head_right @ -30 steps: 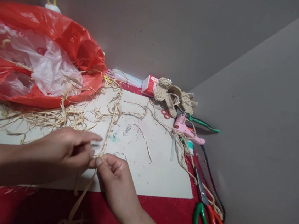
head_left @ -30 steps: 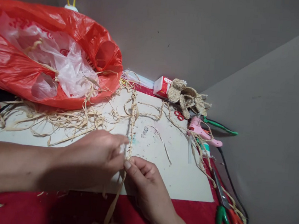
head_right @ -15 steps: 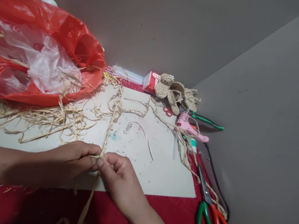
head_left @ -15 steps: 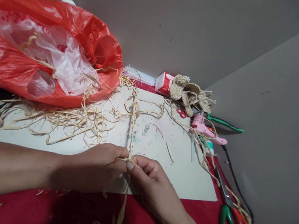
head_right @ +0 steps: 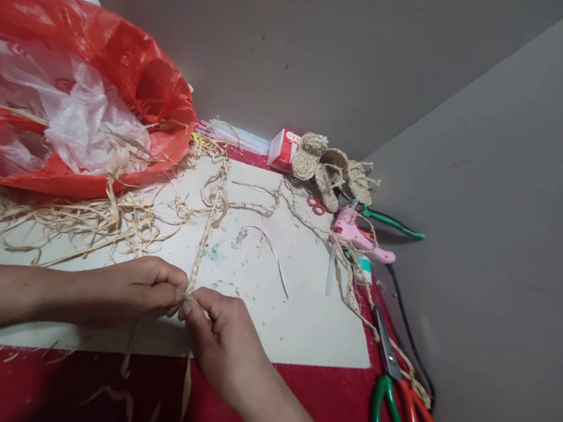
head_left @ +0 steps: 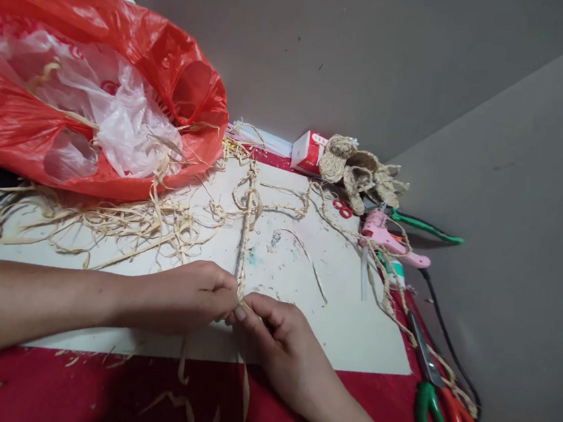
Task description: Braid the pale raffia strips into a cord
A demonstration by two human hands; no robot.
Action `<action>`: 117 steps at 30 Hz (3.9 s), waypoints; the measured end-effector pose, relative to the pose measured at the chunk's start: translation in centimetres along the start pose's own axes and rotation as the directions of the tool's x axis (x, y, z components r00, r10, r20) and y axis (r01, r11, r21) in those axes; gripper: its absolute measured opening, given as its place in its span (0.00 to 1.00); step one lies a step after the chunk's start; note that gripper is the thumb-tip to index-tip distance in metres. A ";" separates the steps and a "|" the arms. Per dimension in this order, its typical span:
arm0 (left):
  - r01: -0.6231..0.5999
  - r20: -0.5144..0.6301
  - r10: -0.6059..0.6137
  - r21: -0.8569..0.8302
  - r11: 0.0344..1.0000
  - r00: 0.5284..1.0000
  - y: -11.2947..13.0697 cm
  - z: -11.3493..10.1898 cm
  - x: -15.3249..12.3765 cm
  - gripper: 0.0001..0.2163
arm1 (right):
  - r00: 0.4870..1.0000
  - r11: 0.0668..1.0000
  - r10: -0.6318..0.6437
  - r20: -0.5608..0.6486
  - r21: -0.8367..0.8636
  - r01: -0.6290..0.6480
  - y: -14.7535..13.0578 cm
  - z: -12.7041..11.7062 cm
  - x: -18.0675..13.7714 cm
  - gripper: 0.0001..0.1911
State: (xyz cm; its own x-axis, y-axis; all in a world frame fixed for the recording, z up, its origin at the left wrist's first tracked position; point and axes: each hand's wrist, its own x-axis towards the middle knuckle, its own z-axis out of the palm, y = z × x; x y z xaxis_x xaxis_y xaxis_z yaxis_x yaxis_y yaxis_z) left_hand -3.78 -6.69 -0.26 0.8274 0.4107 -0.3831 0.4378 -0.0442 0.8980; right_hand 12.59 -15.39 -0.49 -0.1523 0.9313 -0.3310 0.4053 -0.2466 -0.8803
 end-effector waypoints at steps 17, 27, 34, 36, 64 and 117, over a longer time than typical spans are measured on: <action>-0.081 -0.088 0.084 0.038 0.996 0.993 0.0 0.6 -0.2 0.12 | 1.000 0.999 0.011 0.003 -0.042 -0.011 -0.7 -0.6 -1.1 0.17; -0.064 -0.101 0.048 -0.155 0.986 0.994 -0.7 1.6 -0.4 0.12 | 0.995 0.980 -0.026 -0.096 -0.200 0.006 -0.2 2.2 -1.2 0.19; -0.076 -0.142 0.075 -0.004 0.997 0.987 -1.0 1.9 -0.4 0.15 | 0.985 0.821 -0.090 -0.144 -0.571 -0.008 0.5 2.5 -1.0 0.12; -0.051 -0.115 0.037 -0.125 0.991 0.993 -1.0 1.8 -0.4 0.15 | 0.987 0.763 -0.087 -0.137 -0.646 -0.022 0.2 2.7 -1.1 0.10; -0.265 -0.077 0.255 -0.214 0.940 0.964 0.4 0.6 -0.5 0.13 | 0.999 0.976 -0.045 0.014 0.215 0.041 -0.8 -1.0 0.0 0.16; -0.139 -0.292 0.111 -0.078 0.987 0.950 2.2 2.7 -2.3 0.09 | 0.984 0.662 -0.110 0.142 0.749 -0.034 0.7 1.2 -0.3 0.14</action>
State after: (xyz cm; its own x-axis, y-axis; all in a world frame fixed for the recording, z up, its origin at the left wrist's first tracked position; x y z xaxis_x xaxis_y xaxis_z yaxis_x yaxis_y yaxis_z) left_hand -3.76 -10.17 2.05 0.7321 0.6508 -0.2011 0.2895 -0.0300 0.9567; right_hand 11.88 -16.15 -1.39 -0.3222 0.9052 -0.2771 -0.4012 -0.3957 -0.8261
